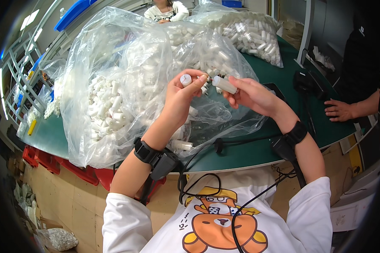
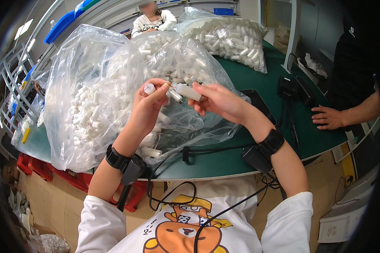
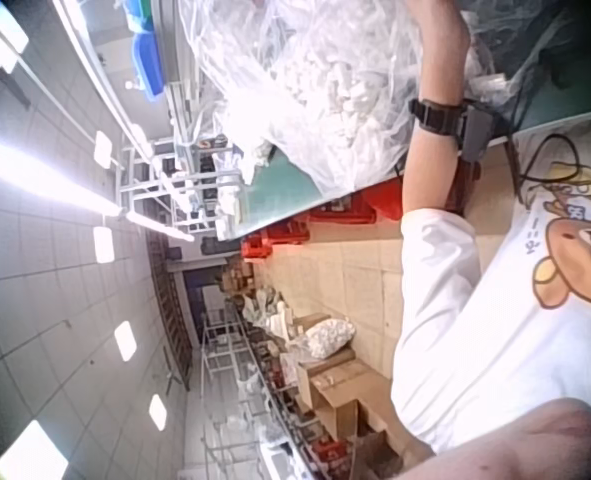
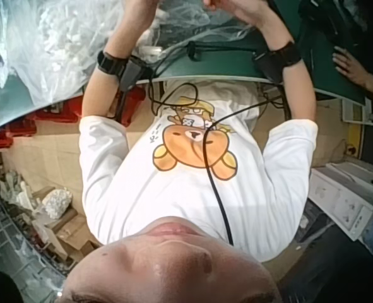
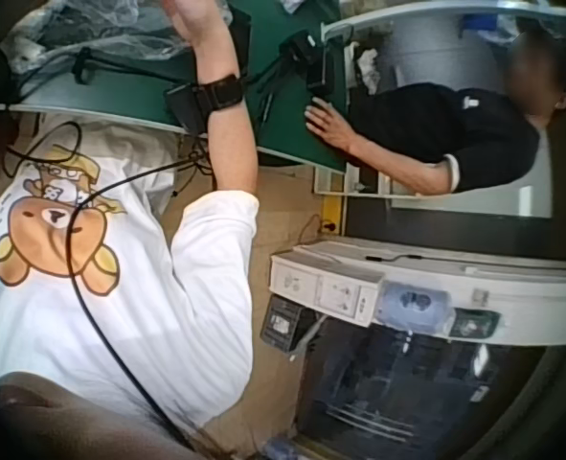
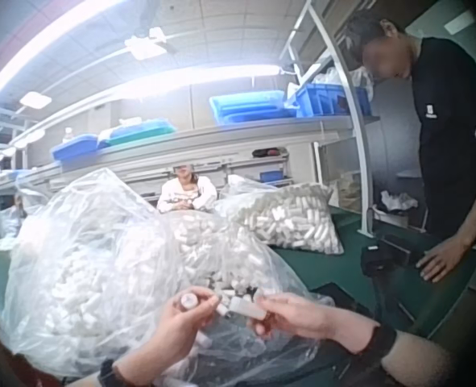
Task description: The person repeatedly picks up small white cylindrical objects from a large plastic bag on a green table. They hold two pieces, align them, and press them together to form a single capsule-like unit before placing it back into the bag. This process is repeated continuously.
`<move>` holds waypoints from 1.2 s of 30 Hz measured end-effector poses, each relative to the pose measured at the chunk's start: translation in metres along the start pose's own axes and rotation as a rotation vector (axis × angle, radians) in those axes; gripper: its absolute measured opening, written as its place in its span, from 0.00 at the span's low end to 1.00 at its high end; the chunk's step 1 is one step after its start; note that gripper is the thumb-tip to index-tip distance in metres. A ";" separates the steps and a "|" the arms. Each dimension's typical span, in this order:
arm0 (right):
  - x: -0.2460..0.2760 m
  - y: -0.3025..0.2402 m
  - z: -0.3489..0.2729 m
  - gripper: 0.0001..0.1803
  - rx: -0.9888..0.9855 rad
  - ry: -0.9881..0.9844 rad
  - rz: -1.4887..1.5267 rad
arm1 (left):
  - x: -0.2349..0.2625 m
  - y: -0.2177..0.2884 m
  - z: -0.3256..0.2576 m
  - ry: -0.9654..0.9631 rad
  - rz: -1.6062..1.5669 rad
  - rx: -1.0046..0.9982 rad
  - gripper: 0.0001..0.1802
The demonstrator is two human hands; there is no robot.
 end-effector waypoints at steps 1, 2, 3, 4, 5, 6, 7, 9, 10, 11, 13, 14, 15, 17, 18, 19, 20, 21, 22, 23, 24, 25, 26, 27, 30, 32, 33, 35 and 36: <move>-0.001 0.000 0.000 0.21 -0.012 0.014 0.010 | 0.000 0.000 0.000 -0.007 -0.006 -0.001 0.07; -0.002 0.000 -0.001 0.22 -0.024 0.027 0.019 | 0.000 0.000 0.000 -0.003 -0.003 0.000 0.06; -0.003 0.001 -0.001 0.22 -0.033 0.009 0.028 | -0.001 0.000 0.000 0.001 0.000 0.002 0.05; -0.004 0.001 0.000 0.23 -0.042 -0.010 0.037 | -0.001 0.000 0.000 0.004 0.002 0.003 0.05; -0.006 0.002 0.000 0.24 -0.050 -0.028 0.045 | -0.001 0.000 0.000 0.012 0.009 0.007 0.05; -0.004 0.004 0.000 0.24 -0.064 -0.044 0.047 | -0.002 0.001 0.001 0.015 0.017 0.009 0.05; -0.001 0.009 0.000 0.24 -0.079 -0.060 0.049 | -0.003 0.001 0.002 0.018 0.025 0.010 0.05; -0.002 0.008 -0.002 0.25 -0.094 -0.079 0.053 | 0.000 0.000 0.000 0.013 0.043 0.003 0.07; -0.006 0.005 -0.003 0.26 -0.095 -0.082 0.048 | 0.002 -0.001 0.000 0.010 0.050 -0.011 0.07; -0.011 0.003 -0.005 0.26 -0.096 -0.084 0.043 | 0.005 -0.004 0.000 0.031 0.045 -0.005 0.07; -0.013 0.000 -0.006 0.21 -0.046 -0.096 0.108 | 0.006 -0.006 -0.002 0.036 0.036 0.004 0.07; -0.012 -0.002 -0.006 0.19 -0.023 -0.083 0.112 | 0.005 -0.006 -0.003 0.039 0.030 0.009 0.07; -0.011 -0.002 -0.007 0.17 -0.005 -0.070 0.081 | 0.002 -0.006 -0.004 0.026 0.030 0.009 0.07; -0.002 -0.003 -0.010 0.16 0.034 -0.019 0.010 | -0.001 -0.007 -0.003 0.034 0.041 0.023 0.06; 0.005 0.003 -0.008 0.16 0.020 -0.017 0.100 | -0.006 -0.010 0.000 0.023 0.040 0.031 0.06; 0.006 0.003 -0.008 0.16 0.030 -0.013 0.066 | -0.005 -0.011 0.000 0.024 0.043 0.028 0.05; 0.004 0.001 -0.009 0.15 0.024 0.006 0.050 | -0.001 -0.015 0.001 0.048 0.046 0.049 0.05; 0.002 0.002 -0.009 0.13 -0.023 0.014 0.017 | 0.002 -0.015 0.001 0.079 0.054 0.045 0.06; 0.002 0.007 -0.004 0.14 -0.005 -0.022 0.046 | 0.004 -0.012 0.000 0.096 0.048 0.024 0.07; 0.001 0.012 -0.001 0.15 -0.001 -0.034 0.086 | 0.004 -0.008 -0.001 0.089 0.038 0.010 0.07; -0.007 0.014 0.005 0.16 -0.001 -0.069 0.083 | 0.008 -0.001 -0.006 0.108 0.029 -0.012 0.07; -0.012 0.013 0.006 0.15 -0.027 -0.110 0.095 | 0.011 0.000 -0.008 0.109 0.019 -0.011 0.06; -0.011 0.017 0.012 0.17 -0.031 -0.131 0.071 | 0.012 -0.001 -0.006 0.104 0.000 -0.019 0.06; -0.013 0.013 0.011 0.19 -0.011 -0.136 0.103 | 0.018 -0.006 -0.007 0.116 -0.018 -0.012 0.06; -0.016 0.009 0.003 0.18 -0.019 -0.085 0.214 | 0.011 -0.008 -0.006 0.065 -0.011 -0.010 0.05; -0.004 0.004 0.004 0.18 -0.009 -0.078 0.187 | 0.003 -0.009 -0.001 0.037 -0.016 -0.013 0.05; -0.002 0.006 0.003 0.18 -0.020 -0.083 0.181 | 0.002 -0.010 0.001 0.043 -0.015 -0.011 0.05; -0.005 0.007 0.001 0.18 0.028 -0.076 0.045 | 0.001 -0.010 -0.002 0.073 -0.008 -0.006 0.05; -0.007 0.003 0.000 0.18 0.059 -0.077 -0.029 | 0.000 -0.010 -0.003 0.074 -0.017 -0.003 0.05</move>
Point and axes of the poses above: each hand's wrist, its own z-axis towards the middle knuckle, its own x-axis out of the back of the hand, y = z × x, the point moved 9 cm from there along z, towards the middle knuckle, and after that the axes turned 3 degrees about y, right-handed, at the moved point
